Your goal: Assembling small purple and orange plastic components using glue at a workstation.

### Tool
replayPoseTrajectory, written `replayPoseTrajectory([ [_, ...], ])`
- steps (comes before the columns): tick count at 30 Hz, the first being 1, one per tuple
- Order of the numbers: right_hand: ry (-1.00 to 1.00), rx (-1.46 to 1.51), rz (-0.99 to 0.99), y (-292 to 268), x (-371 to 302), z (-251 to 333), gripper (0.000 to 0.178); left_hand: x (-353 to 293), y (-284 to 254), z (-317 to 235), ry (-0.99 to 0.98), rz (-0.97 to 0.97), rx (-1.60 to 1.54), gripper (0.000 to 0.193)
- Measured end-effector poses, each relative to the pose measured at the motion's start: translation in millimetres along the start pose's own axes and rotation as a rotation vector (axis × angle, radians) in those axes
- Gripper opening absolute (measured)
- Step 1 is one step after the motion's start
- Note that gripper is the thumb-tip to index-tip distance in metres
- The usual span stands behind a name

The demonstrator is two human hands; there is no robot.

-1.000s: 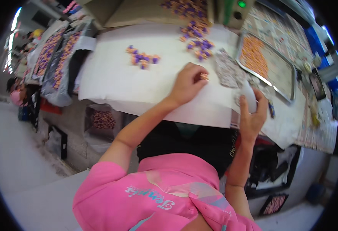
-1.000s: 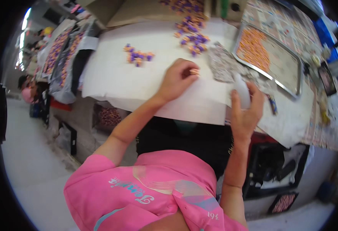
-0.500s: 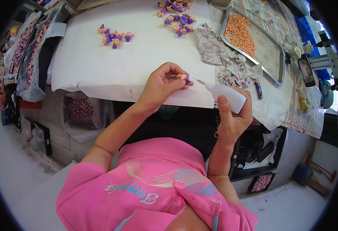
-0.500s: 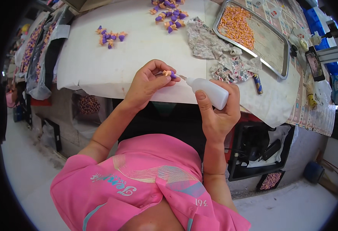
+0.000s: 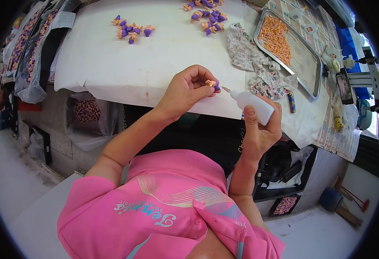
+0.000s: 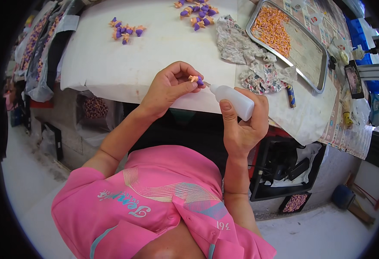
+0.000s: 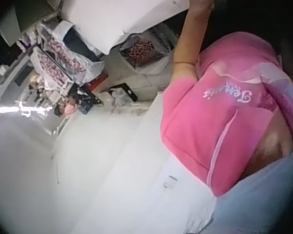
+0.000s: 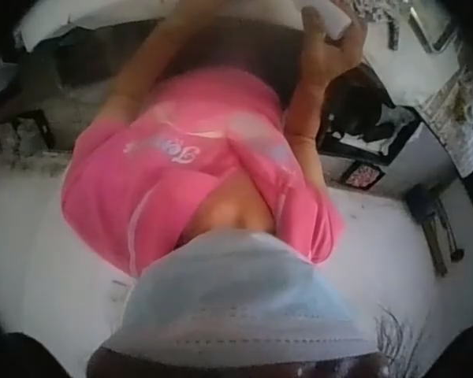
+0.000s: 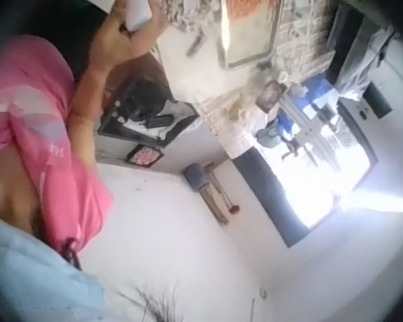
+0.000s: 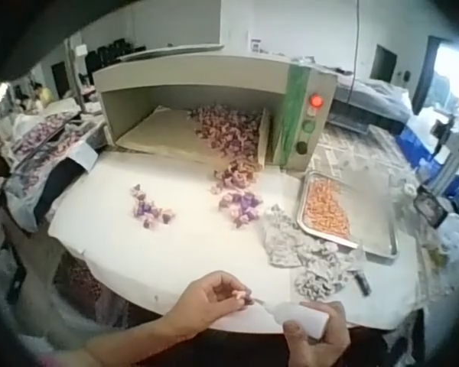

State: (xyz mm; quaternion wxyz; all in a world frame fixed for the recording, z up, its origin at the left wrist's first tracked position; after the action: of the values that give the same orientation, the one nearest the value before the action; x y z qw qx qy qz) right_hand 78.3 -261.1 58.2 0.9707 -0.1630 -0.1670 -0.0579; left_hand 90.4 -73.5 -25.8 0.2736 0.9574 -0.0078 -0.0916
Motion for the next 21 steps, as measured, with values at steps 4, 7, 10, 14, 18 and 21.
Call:
replayPoseTrajectory([
  [4,-0.025,-0.007,0.005,1.0,-0.6,0.7,0.030,-1.0,-0.7,2.0,-0.032,0.018,0.013,0.016],
  [7,-0.037,-0.014,0.011,2.3,-0.3,3.3,0.030,-0.9,0.0,1.1,-0.020,0.030,0.022,0.016],
  [10,-0.037,-0.006,0.014,3.0,-0.3,4.2,0.030,-1.4,1.0,0.4,-0.023,0.029,0.025,0.016],
  [14,-0.055,-0.020,0.004,1.6,0.3,5.9,0.029,-0.8,3.0,1.0,-0.016,0.040,0.025,0.015],
  [18,-0.087,-0.034,0.007,0.0,-0.2,9.5,0.029,-1.3,4.6,1.1,-0.005,0.043,0.030,0.015],
  [21,-0.081,-0.034,0.003,-3.2,-1.1,8.1,0.029,-1.9,4.6,1.4,-0.002,0.041,0.037,0.014],
])
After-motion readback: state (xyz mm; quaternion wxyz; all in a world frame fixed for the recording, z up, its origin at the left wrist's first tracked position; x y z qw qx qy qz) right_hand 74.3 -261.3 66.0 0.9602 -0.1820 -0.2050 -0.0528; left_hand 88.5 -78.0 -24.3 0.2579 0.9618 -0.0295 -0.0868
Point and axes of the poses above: each hand's wrist, its own x-axis towards the middle knuckle, its own y-axis out of the palm, z = x × y, the point moved 10 cm from there along x, towards the middle knuckle, and after that the axes turned 6 degrees about -x, right-handed, at the moved point
